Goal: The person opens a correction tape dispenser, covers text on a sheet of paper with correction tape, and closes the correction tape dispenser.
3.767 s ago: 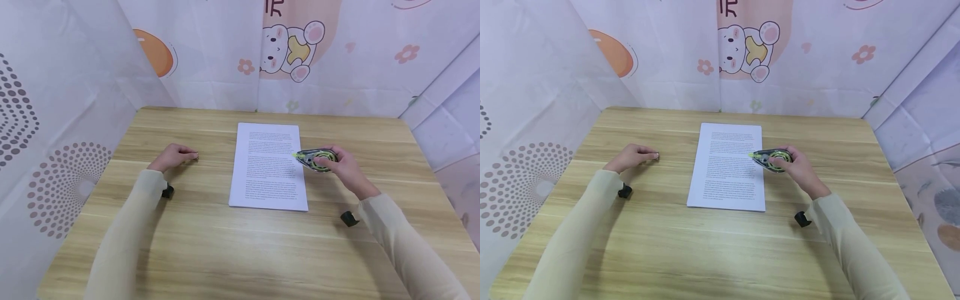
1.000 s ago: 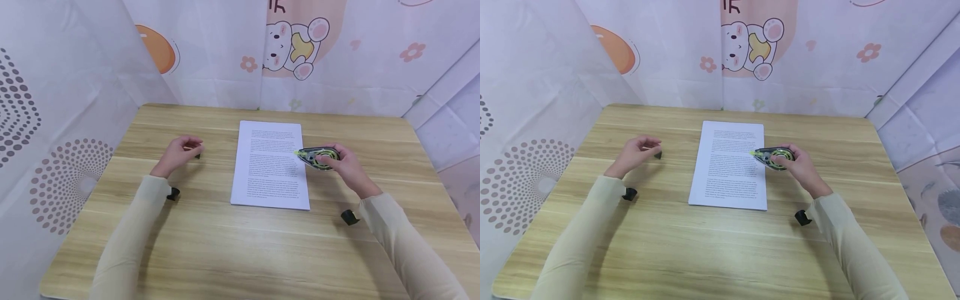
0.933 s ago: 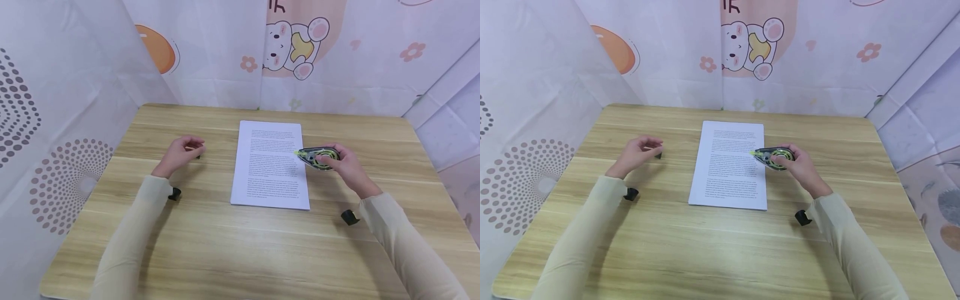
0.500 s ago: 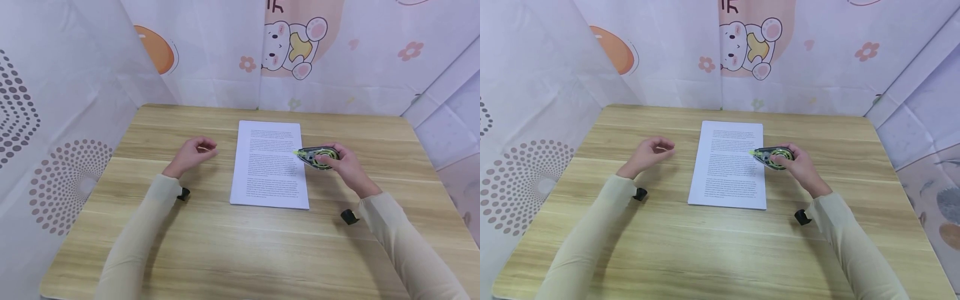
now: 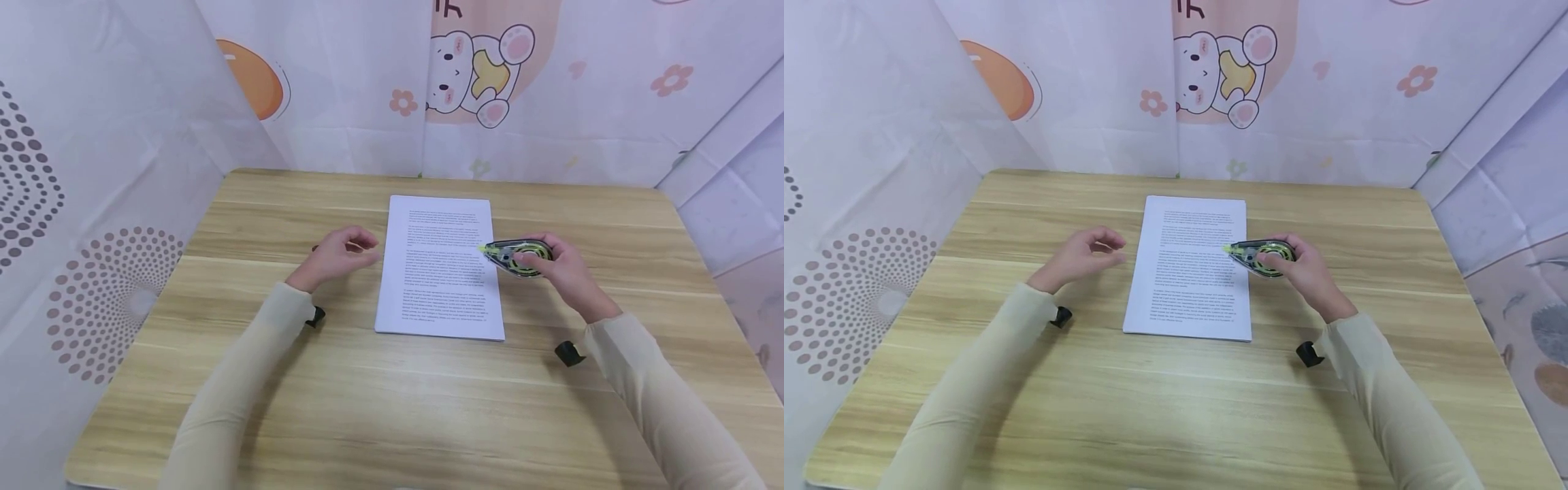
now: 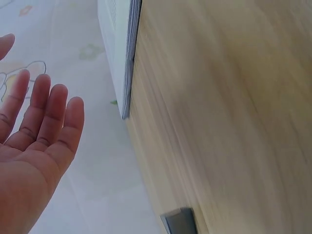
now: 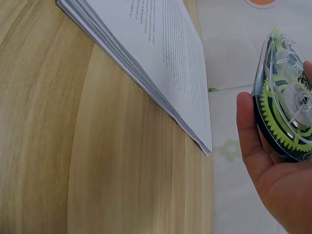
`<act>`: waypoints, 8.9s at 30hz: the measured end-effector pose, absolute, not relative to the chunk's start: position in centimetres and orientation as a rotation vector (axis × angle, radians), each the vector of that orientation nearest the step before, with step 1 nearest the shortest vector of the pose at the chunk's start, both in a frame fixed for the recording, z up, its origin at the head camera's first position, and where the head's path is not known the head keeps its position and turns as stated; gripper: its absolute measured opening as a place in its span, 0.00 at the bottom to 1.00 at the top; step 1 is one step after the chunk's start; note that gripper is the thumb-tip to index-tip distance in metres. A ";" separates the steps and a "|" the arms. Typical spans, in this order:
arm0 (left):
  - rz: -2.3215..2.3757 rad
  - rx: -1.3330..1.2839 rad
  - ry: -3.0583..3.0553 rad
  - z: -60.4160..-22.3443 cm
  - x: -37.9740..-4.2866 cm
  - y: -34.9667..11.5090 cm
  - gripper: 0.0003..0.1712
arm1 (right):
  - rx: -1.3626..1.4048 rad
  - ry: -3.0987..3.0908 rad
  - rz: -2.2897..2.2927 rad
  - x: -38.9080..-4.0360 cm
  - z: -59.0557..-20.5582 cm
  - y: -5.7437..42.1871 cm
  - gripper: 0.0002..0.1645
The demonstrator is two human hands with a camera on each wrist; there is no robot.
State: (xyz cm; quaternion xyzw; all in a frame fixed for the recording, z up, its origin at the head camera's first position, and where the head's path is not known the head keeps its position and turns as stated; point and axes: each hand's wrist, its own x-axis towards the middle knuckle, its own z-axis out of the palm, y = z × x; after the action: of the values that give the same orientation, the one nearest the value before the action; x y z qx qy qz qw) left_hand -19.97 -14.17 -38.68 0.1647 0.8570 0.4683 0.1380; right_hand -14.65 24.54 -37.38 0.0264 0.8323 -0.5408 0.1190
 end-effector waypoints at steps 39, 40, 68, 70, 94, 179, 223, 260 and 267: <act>0.871 0.786 2.535 -41.2 -19.2 -9.7 0.15 | 0.088 2.425 -1.572 -14.4 -37.7 24.2 0.32; 0.862 0.794 2.537 -41.2 -19.2 -9.6 0.15 | 0.088 2.426 -1.573 -14.3 -37.6 24.2 0.32; 0.617 0.907 2.560 -41.4 -18.6 -9.2 0.16 | 0.020 2.391 -1.563 -14.4 -38.0 23.6 0.30; 0.620 0.908 2.557 -41.3 -18.6 -9.2 0.16 | 0.007 2.397 -1.552 -14.4 -38.1 23.3 0.29; 0.610 0.847 2.559 -41.5 -18.6 -9.1 0.15 | -0.157 2.506 -1.279 -15.2 -39.8 20.5 0.26; 0.594 0.865 2.568 -41.5 -18.7 -9.0 0.19 | -0.667 2.652 -1.033 -16.0 -40.4 12.8 0.17; 0.613 0.893 2.558 -41.4 -18.9 -9.2 0.18 | -0.880 2.661 -0.477 -16.6 -36.5 11.0 0.13; 0.592 0.838 2.550 -41.3 -18.6 -9.1 0.17 | -0.802 2.640 -0.568 -16.3 -37.0 15.5 0.15; 0.599 0.851 2.554 -41.4 -18.7 -9.2 0.17 | -0.767 2.620 -0.634 -16.8 -37.6 16.3 0.16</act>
State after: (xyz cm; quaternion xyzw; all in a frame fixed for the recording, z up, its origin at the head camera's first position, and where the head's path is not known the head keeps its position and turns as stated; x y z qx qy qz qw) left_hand -18.74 -9.20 -41.39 0.3031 0.9091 0.2130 0.1906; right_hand -16.76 16.33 -37.60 -0.2697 0.9214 -0.2230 0.1688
